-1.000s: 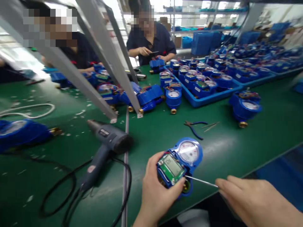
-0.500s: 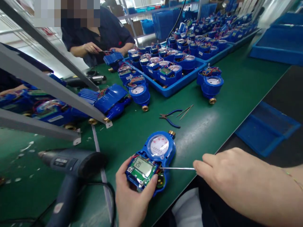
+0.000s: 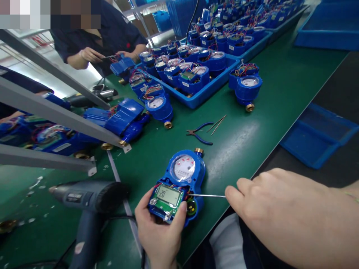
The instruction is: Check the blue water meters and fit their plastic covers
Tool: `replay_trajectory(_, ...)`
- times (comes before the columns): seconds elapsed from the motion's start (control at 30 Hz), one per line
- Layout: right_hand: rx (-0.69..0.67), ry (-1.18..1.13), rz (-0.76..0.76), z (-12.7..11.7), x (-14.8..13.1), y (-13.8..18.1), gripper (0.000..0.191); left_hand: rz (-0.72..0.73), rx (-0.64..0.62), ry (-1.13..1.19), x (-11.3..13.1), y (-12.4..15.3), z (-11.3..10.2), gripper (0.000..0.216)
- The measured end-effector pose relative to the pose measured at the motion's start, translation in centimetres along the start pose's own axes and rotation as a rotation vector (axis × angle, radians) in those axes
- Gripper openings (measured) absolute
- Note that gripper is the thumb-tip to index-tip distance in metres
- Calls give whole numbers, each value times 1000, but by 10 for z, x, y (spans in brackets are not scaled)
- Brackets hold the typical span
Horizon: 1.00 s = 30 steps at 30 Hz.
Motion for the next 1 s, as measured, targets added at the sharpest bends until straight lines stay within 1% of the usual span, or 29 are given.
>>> replay_trajectory(0.13,36,13,-25,1,-2,-1,28,19,-8,-88,7,1,0,82)
replay_trajectory(0.33,110,-2,-25,18,6,2,32,48,2,-156,14,1,-2,82)
replay_trajectory(0.4,88,-21,-9,23,9,2,30,60,-1,-161,14,2,-1,82)
replay_trajectory(0.57,-34,-51,46,31,14,-1,22,40,-7,-127,9,2,0,81)
replay_trajectory(0.63,-53,-57,54,33,16,-3,21,37,-5,-110,8,3,1,82)
replay_trajectory(0.77,-57,-72,52,38,17,-5,20,38,2,-84,7,3,1,81)
replay_trajectory(0.87,-34,-96,48,42,14,-7,19,15,-1,-52,3,1,0,78)
replay_trajectory(1.0,-14,-82,31,44,7,-9,29,22,-22,-53,-2,-3,-3,75)
Point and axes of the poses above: each hand's wrist, its own y-axis away from the middle knuckle, its own z-axis out of the palm, x = y × z, the point moved 7 cm from there along -y, towards the middle knuckle, and after that the axes turned 14 degrees about z, right-handed, at the moved point
